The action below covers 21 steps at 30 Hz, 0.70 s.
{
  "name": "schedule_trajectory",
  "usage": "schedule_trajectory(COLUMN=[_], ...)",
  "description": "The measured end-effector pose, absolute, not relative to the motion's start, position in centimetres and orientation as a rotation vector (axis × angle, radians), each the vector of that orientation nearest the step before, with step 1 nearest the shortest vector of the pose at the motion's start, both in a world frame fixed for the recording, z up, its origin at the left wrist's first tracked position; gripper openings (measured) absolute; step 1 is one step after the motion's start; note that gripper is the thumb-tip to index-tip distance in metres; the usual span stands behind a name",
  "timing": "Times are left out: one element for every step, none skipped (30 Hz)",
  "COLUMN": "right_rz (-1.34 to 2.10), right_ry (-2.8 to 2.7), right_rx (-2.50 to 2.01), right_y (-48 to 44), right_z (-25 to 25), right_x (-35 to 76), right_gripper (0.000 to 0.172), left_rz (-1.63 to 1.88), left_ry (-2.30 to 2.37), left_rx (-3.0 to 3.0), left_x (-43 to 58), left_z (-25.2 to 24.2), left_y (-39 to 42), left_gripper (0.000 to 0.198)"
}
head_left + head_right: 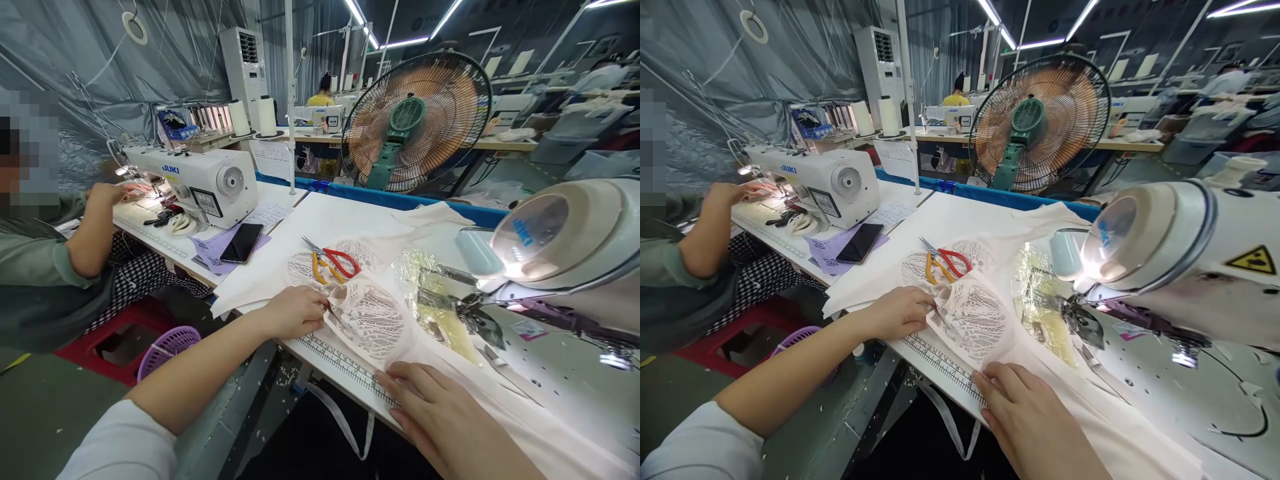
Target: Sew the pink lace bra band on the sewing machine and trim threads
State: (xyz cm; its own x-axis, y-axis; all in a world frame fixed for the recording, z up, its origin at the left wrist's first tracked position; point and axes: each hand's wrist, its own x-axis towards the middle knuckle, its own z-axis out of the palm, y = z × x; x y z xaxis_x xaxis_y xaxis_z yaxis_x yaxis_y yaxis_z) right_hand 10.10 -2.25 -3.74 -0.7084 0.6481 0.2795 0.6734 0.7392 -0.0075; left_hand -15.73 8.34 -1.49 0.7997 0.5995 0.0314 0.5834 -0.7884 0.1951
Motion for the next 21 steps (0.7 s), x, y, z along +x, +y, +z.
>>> schedule_trajectory(right_rz=[-0.143, -0.148, -0.152, -0.152, -0.149, -0.147, -0.144, -0.142, -0.138, -0.133, -0.128, -0.12, -0.115, -0.114, -0.117, -0.132, -0.156, -0.186, -0.216, -0.252, -0.289], right_ry=[-2.677, -2.677, -2.675, -2.677, -2.678, -2.679, -2.681, -2.681, -2.683, -2.686, -2.687, -2.691, -2.694, -2.698, -2.704, -2.705, -2.705, -2.701, -2.698, -2.688, -2.676], right_rx=[-1.037, -1.036, -1.037, -1.037, -1.038, -1.038, -1.037, -1.037, -1.039, -1.041, -1.048, -1.052, -1.059, -1.063, -1.064, -1.065, -1.056, -1.04, -1.017, -0.991, -0.969], right_y=[-2.26, -2.29, -2.32, -2.35, -2.38, -2.41, -2.42, -2.43, -2.42, -2.4, -2.38, -2.35, -2.33, -2.3, -2.26, -2.22, -2.17, -2.11, -2.03, -1.94, -1.83], right_z=[-3.74, -3.74, -3.75, -3.75, -3.75, -3.76, -3.76, -3.77, -3.77, -3.78, -3.78, -3.76, -3.74, -3.72, -3.69, -3.68, -3.68, -3.73, -3.82, -3.97, -4.16], right_x=[10.09, 10.08, 10.07, 10.06, 10.05, 10.04, 10.03, 10.02, 10.02, 10.03, 10.06, 10.09, 10.13, 10.18, 10.22, 10.25, 10.28, 10.3, 10.31, 10.31, 10.31], right_gripper=[0.029, 0.029, 0.029, 0.029, 0.029, 0.029, 0.029, 0.029, 0.029, 0.029, 0.029, 0.028, 0.028, 0.027, 0.027, 0.027, 0.027, 0.028, 0.028, 0.028, 0.028], left_rz=[0.126, 0.118, 0.11, 0.105, 0.1, 0.095, 0.092, 0.089, 0.087, 0.086, 0.085, 0.086, 0.087, 0.088, 0.091, 0.092, 0.091, 0.088, 0.083, 0.077, 0.071], left_ry=[0.923, 0.913, 0.903, 0.896, 0.891, 0.887, 0.883, 0.879, 0.875, 0.87, 0.865, 0.861, 0.857, 0.854, 0.851, 0.85, 0.849, 0.85, 0.852, 0.856, 0.86], left_rx=[2.814, 2.818, 2.821, 2.824, 2.827, 2.829, 2.831, 2.833, 2.835, 2.838, 2.841, 2.844, 2.848, 2.852, 2.858, 2.864, 2.871, 2.879, 2.888, 2.897, 2.906], left_x=[-15.76, -15.8, -15.84, -15.88, -15.92, -15.95, -15.97, -15.99, -15.99, -16.0, -16.01, -16.02, -16.03, -16.04, -16.06, -16.07, -16.08, -16.09, -16.09, -16.09, -16.1], left_z=[-1.45, -1.42, -1.4, -1.4, -1.4, -1.41, -1.42, -1.42, -1.41, -1.39, -1.37, -1.36, -1.34, -1.34, -1.36, -1.37, -1.39, -1.4, -1.41, -1.41, -1.4], left_y=[8.37, 8.4, 8.42, 8.44, 8.45, 8.46, 8.46, 8.46, 8.45, 8.45, 8.44, 8.44, 8.45, 8.45, 8.45, 8.45, 8.45, 8.44, 8.42, 8.4, 8.38], left_gripper=[0.011, 0.011, 0.011, 0.01, 0.01, 0.009, 0.009, 0.009, 0.009, 0.009, 0.009, 0.009, 0.009, 0.009, 0.009, 0.009, 0.009, 0.01, 0.01, 0.011, 0.012])
